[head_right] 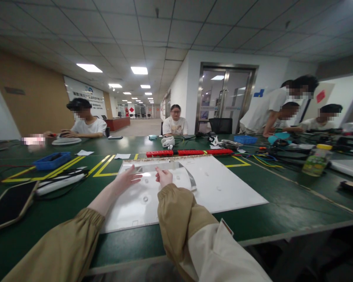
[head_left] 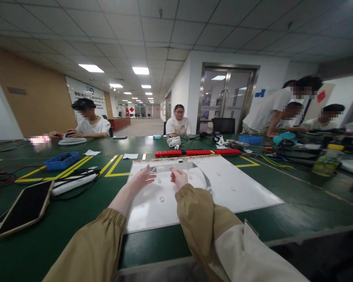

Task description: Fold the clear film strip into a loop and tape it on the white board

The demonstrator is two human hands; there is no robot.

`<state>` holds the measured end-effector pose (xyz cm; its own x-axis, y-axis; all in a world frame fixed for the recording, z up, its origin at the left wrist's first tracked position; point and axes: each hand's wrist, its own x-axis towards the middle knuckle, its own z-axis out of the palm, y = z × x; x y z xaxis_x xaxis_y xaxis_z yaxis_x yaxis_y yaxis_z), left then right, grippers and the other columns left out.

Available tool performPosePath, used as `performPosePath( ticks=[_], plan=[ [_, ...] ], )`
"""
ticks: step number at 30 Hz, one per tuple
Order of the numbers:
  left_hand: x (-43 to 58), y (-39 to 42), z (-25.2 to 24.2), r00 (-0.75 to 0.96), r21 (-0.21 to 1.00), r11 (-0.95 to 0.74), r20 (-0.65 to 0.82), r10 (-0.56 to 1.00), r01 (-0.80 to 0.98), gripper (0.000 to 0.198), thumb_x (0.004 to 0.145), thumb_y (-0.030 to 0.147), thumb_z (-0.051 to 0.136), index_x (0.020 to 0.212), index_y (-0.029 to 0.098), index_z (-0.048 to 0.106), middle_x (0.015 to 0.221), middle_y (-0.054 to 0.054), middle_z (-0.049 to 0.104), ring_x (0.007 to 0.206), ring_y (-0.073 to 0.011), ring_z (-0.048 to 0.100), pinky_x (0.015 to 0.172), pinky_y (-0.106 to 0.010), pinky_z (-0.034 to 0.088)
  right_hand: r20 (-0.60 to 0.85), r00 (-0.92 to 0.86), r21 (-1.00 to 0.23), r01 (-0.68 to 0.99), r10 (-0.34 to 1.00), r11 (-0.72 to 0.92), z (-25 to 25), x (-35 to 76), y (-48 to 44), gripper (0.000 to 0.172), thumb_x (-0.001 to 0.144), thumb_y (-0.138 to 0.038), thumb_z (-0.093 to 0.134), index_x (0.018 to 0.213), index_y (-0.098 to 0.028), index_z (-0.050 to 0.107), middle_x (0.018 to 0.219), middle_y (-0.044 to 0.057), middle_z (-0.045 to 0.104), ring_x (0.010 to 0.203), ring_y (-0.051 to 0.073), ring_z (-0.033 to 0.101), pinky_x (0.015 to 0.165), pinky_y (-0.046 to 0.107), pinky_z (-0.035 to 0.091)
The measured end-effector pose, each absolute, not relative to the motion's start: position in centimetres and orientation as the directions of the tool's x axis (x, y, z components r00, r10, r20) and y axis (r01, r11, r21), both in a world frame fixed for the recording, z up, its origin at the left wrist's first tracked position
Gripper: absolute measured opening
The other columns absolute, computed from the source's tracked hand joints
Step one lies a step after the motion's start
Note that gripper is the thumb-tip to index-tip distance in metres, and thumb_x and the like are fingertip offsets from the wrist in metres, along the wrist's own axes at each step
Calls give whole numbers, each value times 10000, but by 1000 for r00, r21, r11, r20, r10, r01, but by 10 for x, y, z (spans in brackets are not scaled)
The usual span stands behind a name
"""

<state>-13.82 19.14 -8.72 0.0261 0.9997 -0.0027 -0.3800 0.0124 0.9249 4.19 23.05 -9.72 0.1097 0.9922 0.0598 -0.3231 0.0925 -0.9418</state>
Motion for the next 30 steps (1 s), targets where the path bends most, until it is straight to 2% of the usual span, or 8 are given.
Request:
performPosePath(
  ticks=[4,7,11,15,20,24,27,30],
  plan=[
    [-140,194,-80,51,870,62,-43,998,-488,538,871,569,381,995,106,624,885,-149,687,695,-228,672,697,-326,527,60,192,-951,-288,979,115,-96,45,232,307,582,-334,691,455,-156,475,360,-41,445,317,54,379,329,176,323],
    [-141,196,-82,74,874,75,-45,996,-480,537,897,537,342,1001,85,612,851,-152,691,653,-211,671,675,-302,531,69,231,-954,-271,971,132,-94,47,231,310,588,-328,685,442,-152,475,356,-42,448,310,51,375,324,175,323],
    [-140,197,-89,116,899,65,-15,993,-433,336,926,332,411,1076,81,578,932,-155,686,726,-179,670,732,-274,532,75,249,-956,-258,966,141,-92,47,228,307,601,-310,676,442,-143,473,374,-40,467,310,47,383,325,169,319],
    [-138,193,-93,137,917,-3,63,989,-399,226,845,153,559,1056,86,608,1029,-136,666,802,-150,652,803,-249,517,70,261,-960,-245,963,136,-92,47,228,285,630,-286,651,454,-147,475,379,-42,474,311,54,393,328,174,320],
    [-133,187,-91,181,960,-7,61,982,-281,331,710,191,739,1014,96,653,1006,-117,666,684,-91,600,692,-195,505,74,261,-969,-209,962,131,-93,48,229,306,637,-280,648,428,-156,463,361,-40,463,313,63,401,345,184,321],
    [-129,186,-91,220,979,10,36,975,-203,403,596,238,821,946,101,673,891,-77,673,718,-99,591,667,-177,462,92,259,-973,-180,962,142,-95,48,228,329,646,-307,651,420,-161,461,336,-40,445,323,71,411,369,188,315],
    [-128,189,-94,191,992,-43,65,979,-119,357,566,308,829,809,102,670,712,-30,644,623,-86,554,598,-181,414,109,248,-974,-166,963,153,-97,48,229,340,637,-329,660,416,-161,466,331,-38,439,332,75,418,384,192,317],
    [-129,192,-98,120,987,-161,157,980,23,352,604,415,783,707,115,631,589,12,574,526,-70,489,518,-186,337,119,237,-972,-169,964,161,-97,48,231,357,617,-370,673,417,-165,459,335,-38,432,336,74,411,387,196,314]
  ],
)
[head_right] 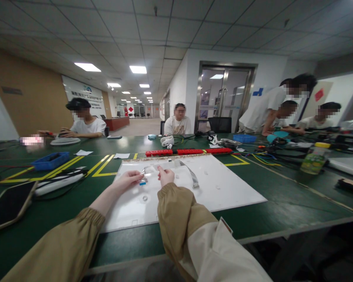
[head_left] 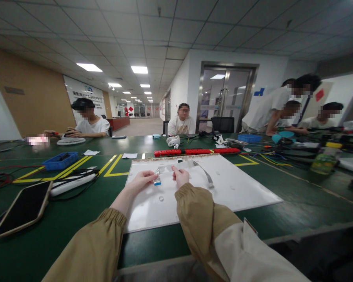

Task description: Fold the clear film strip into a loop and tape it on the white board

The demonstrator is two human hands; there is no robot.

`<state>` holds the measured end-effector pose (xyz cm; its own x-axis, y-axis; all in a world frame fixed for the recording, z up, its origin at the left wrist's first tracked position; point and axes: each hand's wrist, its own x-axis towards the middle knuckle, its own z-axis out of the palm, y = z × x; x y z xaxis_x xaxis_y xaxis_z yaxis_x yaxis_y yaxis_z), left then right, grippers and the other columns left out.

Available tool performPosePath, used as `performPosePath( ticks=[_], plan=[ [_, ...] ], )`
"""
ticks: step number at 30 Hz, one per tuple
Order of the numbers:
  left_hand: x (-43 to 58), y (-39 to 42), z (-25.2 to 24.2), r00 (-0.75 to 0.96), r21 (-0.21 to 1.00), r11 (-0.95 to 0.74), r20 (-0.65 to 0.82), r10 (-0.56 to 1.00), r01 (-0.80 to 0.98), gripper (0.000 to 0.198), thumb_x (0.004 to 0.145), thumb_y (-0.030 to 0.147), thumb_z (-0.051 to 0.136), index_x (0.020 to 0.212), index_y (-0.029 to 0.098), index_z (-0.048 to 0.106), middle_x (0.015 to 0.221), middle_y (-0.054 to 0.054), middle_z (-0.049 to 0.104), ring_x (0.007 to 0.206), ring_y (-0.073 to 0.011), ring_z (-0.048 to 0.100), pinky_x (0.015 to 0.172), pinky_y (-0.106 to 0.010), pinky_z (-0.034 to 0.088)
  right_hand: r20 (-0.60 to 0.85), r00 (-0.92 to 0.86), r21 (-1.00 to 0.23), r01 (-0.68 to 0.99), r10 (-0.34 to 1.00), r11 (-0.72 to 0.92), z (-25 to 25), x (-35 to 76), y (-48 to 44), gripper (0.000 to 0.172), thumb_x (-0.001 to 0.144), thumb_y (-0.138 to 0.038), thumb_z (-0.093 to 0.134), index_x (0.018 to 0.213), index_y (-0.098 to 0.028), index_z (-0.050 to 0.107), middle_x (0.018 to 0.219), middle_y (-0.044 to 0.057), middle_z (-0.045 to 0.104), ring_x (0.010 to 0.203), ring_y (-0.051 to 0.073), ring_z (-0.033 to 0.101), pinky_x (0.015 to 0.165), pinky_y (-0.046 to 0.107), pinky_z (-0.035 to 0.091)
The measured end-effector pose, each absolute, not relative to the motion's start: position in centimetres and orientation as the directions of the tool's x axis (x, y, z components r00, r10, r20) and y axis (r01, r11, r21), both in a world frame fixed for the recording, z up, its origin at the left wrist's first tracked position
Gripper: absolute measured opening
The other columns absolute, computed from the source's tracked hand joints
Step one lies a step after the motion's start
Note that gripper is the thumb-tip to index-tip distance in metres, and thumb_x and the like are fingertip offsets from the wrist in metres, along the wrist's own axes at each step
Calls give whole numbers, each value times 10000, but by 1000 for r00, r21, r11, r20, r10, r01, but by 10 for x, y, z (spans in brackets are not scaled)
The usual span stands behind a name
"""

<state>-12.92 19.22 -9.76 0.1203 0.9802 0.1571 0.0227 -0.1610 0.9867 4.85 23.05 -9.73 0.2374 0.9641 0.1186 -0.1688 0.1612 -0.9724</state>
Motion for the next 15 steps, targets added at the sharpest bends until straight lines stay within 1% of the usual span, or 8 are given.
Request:
performPosePath(
  ticks=[2,4,7,9,11,15],
  plan=[
    [-128,193,-98,67,967,-235,229,971,101,373,637,471,739,672,129,595,553,31,536,491,-67,456,494,-190,299,120,219,-969,-186,968,163,-98,48,232,377,609,-418,669,432,-169,448,360,-36,446,341,71,407,387,198,322],
    [-123,192,-96,32,946,-288,287,957,149,393,642,499,719,653,138,565,543,39,517,479,-69,440,492,-193,287,128,170,-965,-207,977,162,-99,46,233,390,602,-471,656,459,-168,455,399,-29,472,350,69,410,390,201,336],
    [-113,191,-94,62,920,-356,351,934,164,410,620,509,724,634,140,546,558,26,532,516,-88,464,519,-201,315,161,29,-964,-211,987,164,-101,42,232,389,567,-501,669,498,-149,518,405,-22,477,357,72,409,389,207,335],
    [-106,191,-95,98,910,-382,371,924,159,415,618,514,720,627,140,542,562,18,541,531,-97,477,528,-206,325,192,-61,-964,-201,979,177,-101,40,231,388,539,-489,693,490,-135,543,368,-29,441,352,67,381,375,205,299],
    [-102,193,-98,107,910,-382,369,923,162,417,620,519,715,627,140,541,562,17,543,528,-100,480,527,-209,325,225,-114,-960,-197,968,200,-99,39,229,381,522,-474,708,485,-128,556,355,-40,414,357,55,349,369,200,265],
    [-102,194,-99,85,901,-383,374,924,204,420,621,524,706,616,144,528,557,13,544,520,-101,469,518,-212,313,272,-168,-950,-201,947,238,-94,40,224,369,482,-455,736,578,-118,620,421,-45,461,389,47,345,383,195,272]
  ],
)
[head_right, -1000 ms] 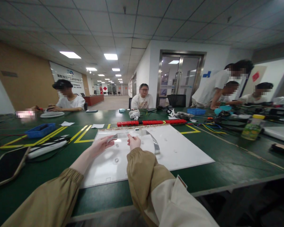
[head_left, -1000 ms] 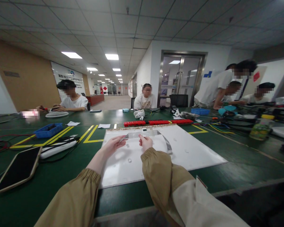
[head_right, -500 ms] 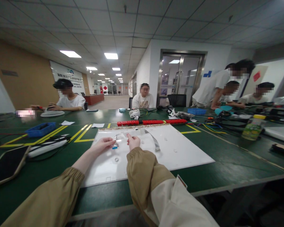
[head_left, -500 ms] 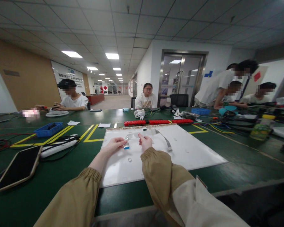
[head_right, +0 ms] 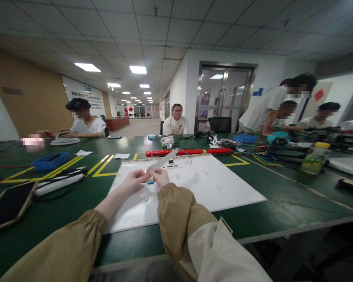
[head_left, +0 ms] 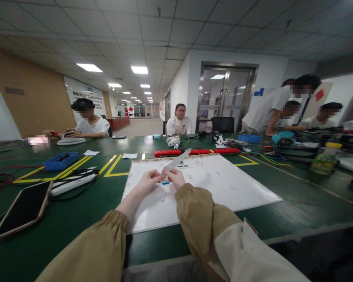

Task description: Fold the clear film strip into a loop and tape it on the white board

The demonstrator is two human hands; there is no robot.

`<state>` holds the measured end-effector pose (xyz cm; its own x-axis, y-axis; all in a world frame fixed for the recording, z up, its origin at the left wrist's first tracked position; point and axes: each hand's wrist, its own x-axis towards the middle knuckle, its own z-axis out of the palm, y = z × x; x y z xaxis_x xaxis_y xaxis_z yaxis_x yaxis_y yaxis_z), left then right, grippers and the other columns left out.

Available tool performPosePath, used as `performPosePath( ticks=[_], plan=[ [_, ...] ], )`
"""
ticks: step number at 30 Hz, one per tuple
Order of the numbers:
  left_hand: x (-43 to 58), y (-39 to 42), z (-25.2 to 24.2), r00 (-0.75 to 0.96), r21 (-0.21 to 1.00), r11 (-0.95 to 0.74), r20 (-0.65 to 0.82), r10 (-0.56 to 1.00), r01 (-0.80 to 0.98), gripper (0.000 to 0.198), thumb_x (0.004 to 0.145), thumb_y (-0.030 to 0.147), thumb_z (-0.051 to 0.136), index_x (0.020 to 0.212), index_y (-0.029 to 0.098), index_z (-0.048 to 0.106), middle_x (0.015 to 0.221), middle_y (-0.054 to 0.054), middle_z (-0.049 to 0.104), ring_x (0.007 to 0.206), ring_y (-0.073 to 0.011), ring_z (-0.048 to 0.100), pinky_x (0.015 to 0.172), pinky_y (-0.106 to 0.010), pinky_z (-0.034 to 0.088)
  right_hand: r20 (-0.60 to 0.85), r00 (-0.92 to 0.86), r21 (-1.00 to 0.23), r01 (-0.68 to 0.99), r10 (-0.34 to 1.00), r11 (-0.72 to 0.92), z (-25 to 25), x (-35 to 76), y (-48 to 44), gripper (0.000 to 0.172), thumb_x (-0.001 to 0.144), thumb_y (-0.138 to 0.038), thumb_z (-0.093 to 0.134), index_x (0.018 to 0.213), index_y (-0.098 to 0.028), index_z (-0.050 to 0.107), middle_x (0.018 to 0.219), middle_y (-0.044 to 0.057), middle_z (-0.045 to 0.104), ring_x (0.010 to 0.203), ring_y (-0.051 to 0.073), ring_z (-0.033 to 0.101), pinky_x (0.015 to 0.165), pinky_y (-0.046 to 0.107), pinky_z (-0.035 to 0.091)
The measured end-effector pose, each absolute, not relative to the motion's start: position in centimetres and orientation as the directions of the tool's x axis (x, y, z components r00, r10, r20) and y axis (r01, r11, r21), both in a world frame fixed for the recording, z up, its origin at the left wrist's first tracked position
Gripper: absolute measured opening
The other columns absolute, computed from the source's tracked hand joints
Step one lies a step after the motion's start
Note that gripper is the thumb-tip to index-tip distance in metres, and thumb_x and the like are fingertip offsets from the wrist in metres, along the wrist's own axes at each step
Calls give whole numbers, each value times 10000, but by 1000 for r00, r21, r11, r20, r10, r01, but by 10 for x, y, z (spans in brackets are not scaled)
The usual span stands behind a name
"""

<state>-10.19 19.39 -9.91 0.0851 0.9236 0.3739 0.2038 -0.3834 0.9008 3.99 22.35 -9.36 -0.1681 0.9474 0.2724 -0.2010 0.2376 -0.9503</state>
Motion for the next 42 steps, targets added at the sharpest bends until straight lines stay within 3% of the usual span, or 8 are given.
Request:
performPosePath(
  ticks=[3,9,17,24,33,42],
  plan=[
    [-104,193,-99,98,876,-411,399,912,254,414,647,526,680,616,148,514,553,20,525,517,-98,442,509,-212,298,289,-189,-950,-181,939,256,-93,40,222,377,449,-429,761,612,-108,648,438,-38,485,400,53,363,394,200,287],
    [-105,196,-106,142,734,-500,495,857,460,389,727,506,608,605,156,489,524,47,441,510,-92,377,495,-213,268,307,-150,-949,-116,940,292,-100,39,223,353,475,-414,751,618,-105,656,583,36,622,568,131,558,555,240,439],
    [-103,195,-106,143,609,-501,539,830,614,330,751,440,593,597,171,479,539,46,456,522,-99,393,510,-215,293,308,-102,-951,7,946,311,-103,41,224,306,539,-392,714,506,-113,593,527,32,592,525,128,541,498,220,403],
    [-104,186,-101,204,518,-492,514,833,700,238,757,412,615,717,184,555,643,22,575,568,-122,478,529,-221,325,309,-92,-950,12,947,312,-108,41,230,314,560,-394,710,497,-121,567,539,27,595,577,138,566,518,214,418],
    [-106,184,-99,208,494,-457,477,854,740,187,749,370,613,711,192,569,662,8,599,576,-143,509,523,-230,314,287,-216,-958,-84,933,275,-110,37,231,342,489,-380,760,651,-98,654,572,33,624,546,138,575,512,224,438],
    [-104,181,-96,194,501,-451,483,854,739,139,748,334,595,724,197,582,669,-4,609,582,-148,509,540,-229,306,317,-226,-946,-152,921,288,-99,37,217,357,479,-419,754,609,-113,624,581,36,635,556,142,583,545,238,458]
  ],
)
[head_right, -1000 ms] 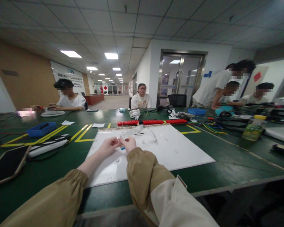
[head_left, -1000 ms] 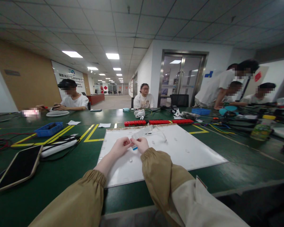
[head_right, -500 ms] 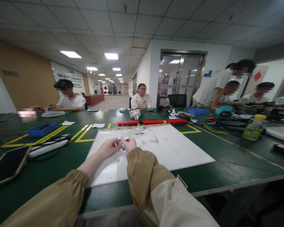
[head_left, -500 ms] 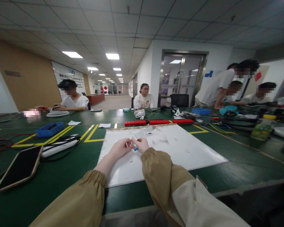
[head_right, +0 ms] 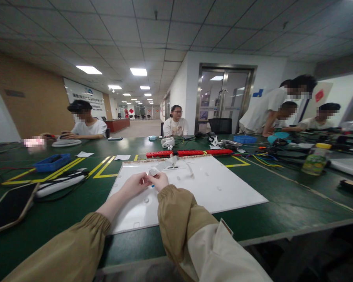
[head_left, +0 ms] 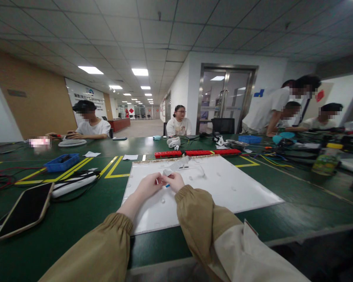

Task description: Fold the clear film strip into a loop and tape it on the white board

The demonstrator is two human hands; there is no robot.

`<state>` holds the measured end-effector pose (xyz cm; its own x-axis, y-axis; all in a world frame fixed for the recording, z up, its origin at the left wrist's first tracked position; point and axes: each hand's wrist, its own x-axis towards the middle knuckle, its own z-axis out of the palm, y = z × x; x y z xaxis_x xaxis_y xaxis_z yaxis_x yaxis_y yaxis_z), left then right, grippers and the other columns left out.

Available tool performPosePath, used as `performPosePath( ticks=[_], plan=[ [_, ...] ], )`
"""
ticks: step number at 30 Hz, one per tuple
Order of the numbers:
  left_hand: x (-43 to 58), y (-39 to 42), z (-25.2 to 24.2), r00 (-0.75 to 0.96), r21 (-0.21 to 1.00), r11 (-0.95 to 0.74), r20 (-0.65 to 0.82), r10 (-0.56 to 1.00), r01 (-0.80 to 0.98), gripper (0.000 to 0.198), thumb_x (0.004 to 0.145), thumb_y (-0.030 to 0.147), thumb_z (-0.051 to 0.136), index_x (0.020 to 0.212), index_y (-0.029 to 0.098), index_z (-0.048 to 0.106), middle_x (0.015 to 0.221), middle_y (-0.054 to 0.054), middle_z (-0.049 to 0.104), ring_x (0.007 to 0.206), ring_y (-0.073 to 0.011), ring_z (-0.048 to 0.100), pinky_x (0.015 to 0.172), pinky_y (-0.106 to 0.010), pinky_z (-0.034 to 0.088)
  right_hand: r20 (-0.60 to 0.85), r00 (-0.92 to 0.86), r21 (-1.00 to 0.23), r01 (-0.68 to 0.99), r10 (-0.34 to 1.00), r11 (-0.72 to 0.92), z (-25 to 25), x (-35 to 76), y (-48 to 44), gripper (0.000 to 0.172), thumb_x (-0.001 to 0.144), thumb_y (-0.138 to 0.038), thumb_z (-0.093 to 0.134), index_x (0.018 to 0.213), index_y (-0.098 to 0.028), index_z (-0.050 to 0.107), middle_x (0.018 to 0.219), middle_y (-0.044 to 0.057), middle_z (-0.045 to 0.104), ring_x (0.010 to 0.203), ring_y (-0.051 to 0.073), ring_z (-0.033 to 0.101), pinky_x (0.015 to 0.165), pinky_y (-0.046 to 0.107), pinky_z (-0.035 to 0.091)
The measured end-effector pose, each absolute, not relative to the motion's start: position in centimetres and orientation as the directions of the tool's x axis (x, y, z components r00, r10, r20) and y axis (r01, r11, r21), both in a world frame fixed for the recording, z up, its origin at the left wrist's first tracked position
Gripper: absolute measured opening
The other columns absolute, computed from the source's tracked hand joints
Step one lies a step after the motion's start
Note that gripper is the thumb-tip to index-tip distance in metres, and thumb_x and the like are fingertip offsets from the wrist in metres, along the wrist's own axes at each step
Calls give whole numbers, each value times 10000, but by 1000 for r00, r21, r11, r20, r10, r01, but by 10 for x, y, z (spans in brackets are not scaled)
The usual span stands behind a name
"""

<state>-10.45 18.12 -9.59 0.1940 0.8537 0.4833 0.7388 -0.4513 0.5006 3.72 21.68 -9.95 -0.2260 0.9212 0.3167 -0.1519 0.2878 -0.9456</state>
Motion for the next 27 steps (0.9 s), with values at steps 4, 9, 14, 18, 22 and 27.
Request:
performPosePath(
  ticks=[4,9,14,18,22,27],
  plan=[
    [-104,180,-95,171,500,-428,479,861,753,132,737,323,596,705,197,576,652,-5,603,575,-147,505,538,-228,296,326,-212,-944,-125,921,306,-99,37,217,349,496,-414,742,640,-108,657,573,32,633,546,135,573,527,229,441],
    [-103,178,-93,166,466,-409,479,862,784,130,748,326,584,710,203,569,652,-3,603,578,-147,509,531,-229,286,334,-203,-942,-76,920,326,-101,39,220,297,511,-373,743,633,-109,681,557,23,621,536,118,555,513,208,419],
    [-101,176,-92,164,430,-392,478,863,813,108,757,301,571,714,203,561,661,-5,597,594,-151,512,533,-235,278,286,-222,-958,-49,932,282,-103,40,220,320,531,-384,746,675,-103,692,559,32,622,499,119,555,457,199,418],
    [-101,176,-92,168,407,-385,475,864,828,107,777,305,558,730,208,547,678,1,598,603,-146,519,539,-231,283,246,-233,-969,-33,941,245,-105,41,222,334,546,-388,754,705,-99,695,591,51,639,489,123,564,416,188,417],
    [-102,177,-92,180,387,-410,508,842,826,119,783,306,561,722,208,533,672,5,599,600,-143,521,542,-229,293,236,-217,-971,-9,947,240,-106,40,222,337,573,-383,743,748,-98,698,635,68,653,520,139,585,401,189,425],
    [-101,177,-91,189,425,-451,529,827,785,126,792,303,556,720,204,525,688,0,607,613,-142,530,559,-231,321,286,-189,-956,17,939,294,-103,40,219,297,611,-371,702,735,-101,698,645,66,659,577,151,609,443,192,431]
  ],
)
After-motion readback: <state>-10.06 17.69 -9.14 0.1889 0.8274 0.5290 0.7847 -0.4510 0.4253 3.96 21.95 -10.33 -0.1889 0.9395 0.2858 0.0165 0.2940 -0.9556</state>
